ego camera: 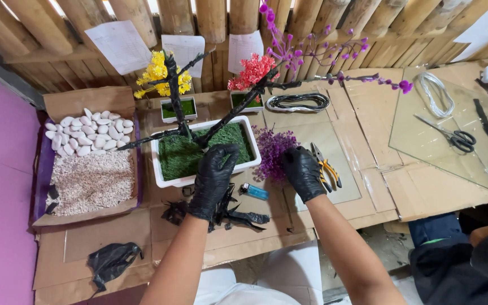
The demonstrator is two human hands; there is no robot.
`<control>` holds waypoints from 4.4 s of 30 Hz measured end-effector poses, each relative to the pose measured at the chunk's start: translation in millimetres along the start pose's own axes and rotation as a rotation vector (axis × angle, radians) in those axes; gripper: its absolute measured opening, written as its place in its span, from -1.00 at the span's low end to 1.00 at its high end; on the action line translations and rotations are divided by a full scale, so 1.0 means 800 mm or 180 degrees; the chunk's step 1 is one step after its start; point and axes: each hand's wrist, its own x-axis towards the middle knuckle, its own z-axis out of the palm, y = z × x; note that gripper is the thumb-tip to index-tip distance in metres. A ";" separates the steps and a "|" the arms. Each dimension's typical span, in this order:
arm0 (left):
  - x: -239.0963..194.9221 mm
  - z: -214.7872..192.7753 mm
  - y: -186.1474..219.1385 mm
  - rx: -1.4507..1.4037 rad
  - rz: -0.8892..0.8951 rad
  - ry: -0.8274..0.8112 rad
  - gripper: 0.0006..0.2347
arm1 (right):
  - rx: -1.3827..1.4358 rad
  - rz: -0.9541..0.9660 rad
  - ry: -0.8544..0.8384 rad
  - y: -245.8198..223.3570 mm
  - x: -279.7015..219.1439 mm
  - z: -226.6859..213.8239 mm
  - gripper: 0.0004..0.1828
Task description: Attaching decorative purple flowers to a wire bonsai tree frame using a lighter and pliers at a design station.
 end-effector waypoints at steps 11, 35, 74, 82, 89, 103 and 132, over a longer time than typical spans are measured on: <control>-0.037 0.045 0.009 0.0241 0.0689 -0.0138 -0.81 | 0.0402 -0.0019 0.0103 -0.020 -0.012 -0.066 -0.65; -0.029 0.216 -0.093 0.1518 -0.1154 -0.1051 -0.59 | 0.1097 -0.0371 -0.0752 -0.024 0.041 -0.086 -0.78; 0.016 0.228 -0.066 0.0303 -0.0261 -0.0640 -0.83 | 0.3573 -0.0619 0.0167 -0.004 0.050 -0.189 -0.58; 0.007 0.233 -0.054 -0.0044 -0.0726 -0.0662 -0.86 | 0.3741 -0.0432 0.0612 -0.010 0.033 -0.226 -0.59; 0.010 0.203 0.088 -0.2090 -0.0616 0.0024 -0.76 | 0.5180 -0.0360 0.0845 -0.060 -0.025 -0.226 -0.59; 0.009 0.054 0.159 -0.0297 0.1553 0.0198 -0.88 | 0.3743 -0.0422 0.0207 -0.104 -0.104 -0.267 -0.66; 0.165 0.077 0.082 -0.0873 -0.0027 0.0749 -0.88 | 0.5980 -0.0195 0.0199 -0.134 0.149 -0.241 -0.86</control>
